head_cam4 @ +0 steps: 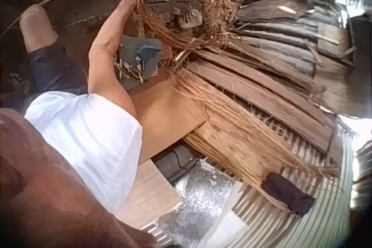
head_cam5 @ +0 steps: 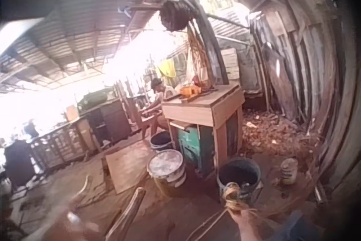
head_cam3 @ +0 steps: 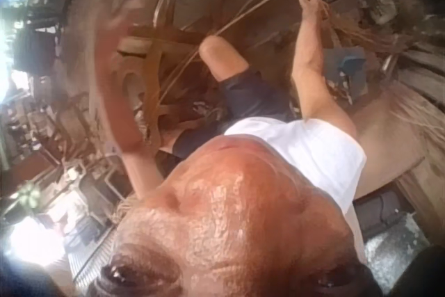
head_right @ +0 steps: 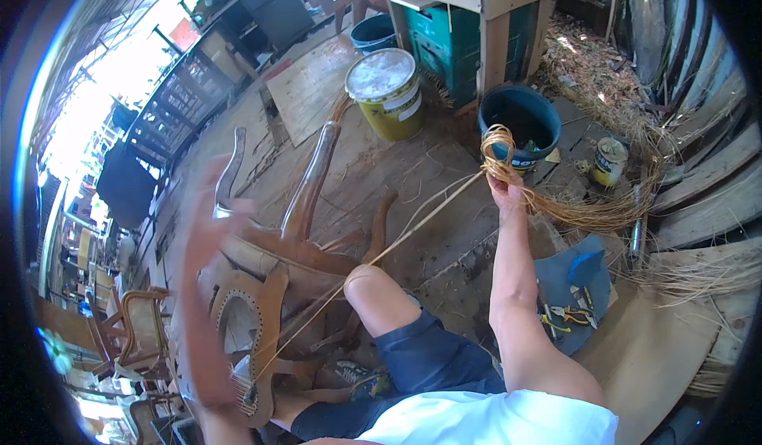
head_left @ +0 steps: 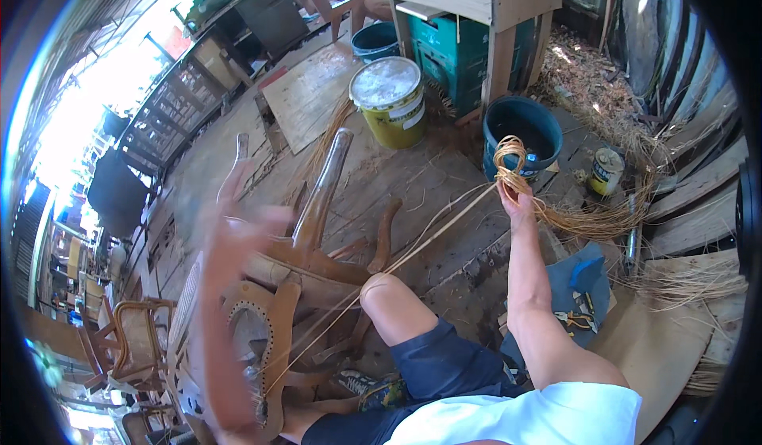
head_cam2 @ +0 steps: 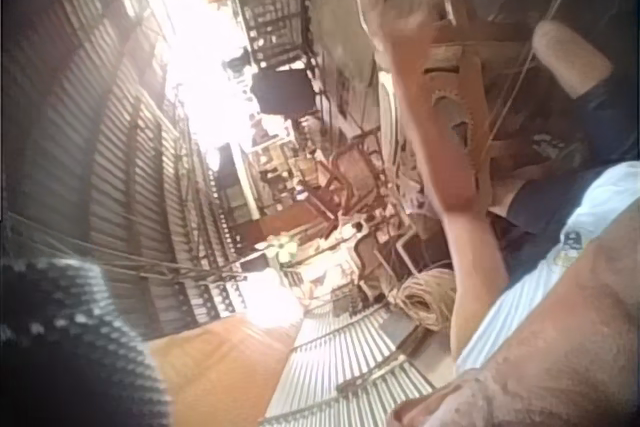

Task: The recorder is preparing and weaving rattan strips to repair a wooden chair.

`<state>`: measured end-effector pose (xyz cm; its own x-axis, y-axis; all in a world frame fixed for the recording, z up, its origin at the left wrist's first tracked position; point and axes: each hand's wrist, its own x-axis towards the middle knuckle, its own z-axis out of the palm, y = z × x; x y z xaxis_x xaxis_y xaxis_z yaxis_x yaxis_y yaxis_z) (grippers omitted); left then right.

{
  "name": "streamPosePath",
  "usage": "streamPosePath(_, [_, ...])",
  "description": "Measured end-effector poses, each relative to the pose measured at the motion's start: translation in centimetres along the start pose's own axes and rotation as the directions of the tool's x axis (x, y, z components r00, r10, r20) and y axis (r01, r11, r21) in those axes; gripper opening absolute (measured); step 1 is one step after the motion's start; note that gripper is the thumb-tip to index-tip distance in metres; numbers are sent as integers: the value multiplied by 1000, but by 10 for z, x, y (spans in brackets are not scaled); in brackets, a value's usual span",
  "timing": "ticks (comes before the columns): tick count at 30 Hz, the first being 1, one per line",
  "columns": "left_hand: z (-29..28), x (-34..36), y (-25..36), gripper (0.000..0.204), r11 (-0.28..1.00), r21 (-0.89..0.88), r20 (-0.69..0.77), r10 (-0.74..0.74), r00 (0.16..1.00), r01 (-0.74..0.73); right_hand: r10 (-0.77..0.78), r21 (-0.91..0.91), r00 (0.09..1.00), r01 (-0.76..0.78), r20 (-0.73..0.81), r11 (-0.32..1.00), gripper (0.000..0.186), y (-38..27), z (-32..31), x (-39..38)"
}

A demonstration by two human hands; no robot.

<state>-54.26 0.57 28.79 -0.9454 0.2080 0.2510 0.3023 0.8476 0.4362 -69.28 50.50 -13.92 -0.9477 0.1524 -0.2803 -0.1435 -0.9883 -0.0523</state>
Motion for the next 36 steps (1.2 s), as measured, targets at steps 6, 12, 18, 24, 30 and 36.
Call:
streamPosePath(6, [291,39,95,107,951,308,545,-171,821,-7,-65,16,990,64,128,998,22,-13,6,-33])
streamPosePath(12, [360,9,77,57,971,-23,842,-108,528,236,135,84,892,-189,432,978,35,-22,-24,-37])
streamPosePath(18, [180,-5,54,21,935,-322,473,24,881,147,142,-101,981,-129,134,987,18,22,-78,-18])
streamPosePath(24, [-54,-35,-42,35,896,-86,-187,-443,877,435,171,-123,983,-179,-69,976,22,55,-99,-37])
streamPosePath(30, [-220,-113,-115,38,844,-15,-653,-415,634,536,220,-290,966,-252,-139,923,22,62,-109,-97])
streamPosePath(36, [-170,-115,-132,37,817,144,-612,-370,699,559,100,-276,931,-204,-350,939,18,66,-120,-116])
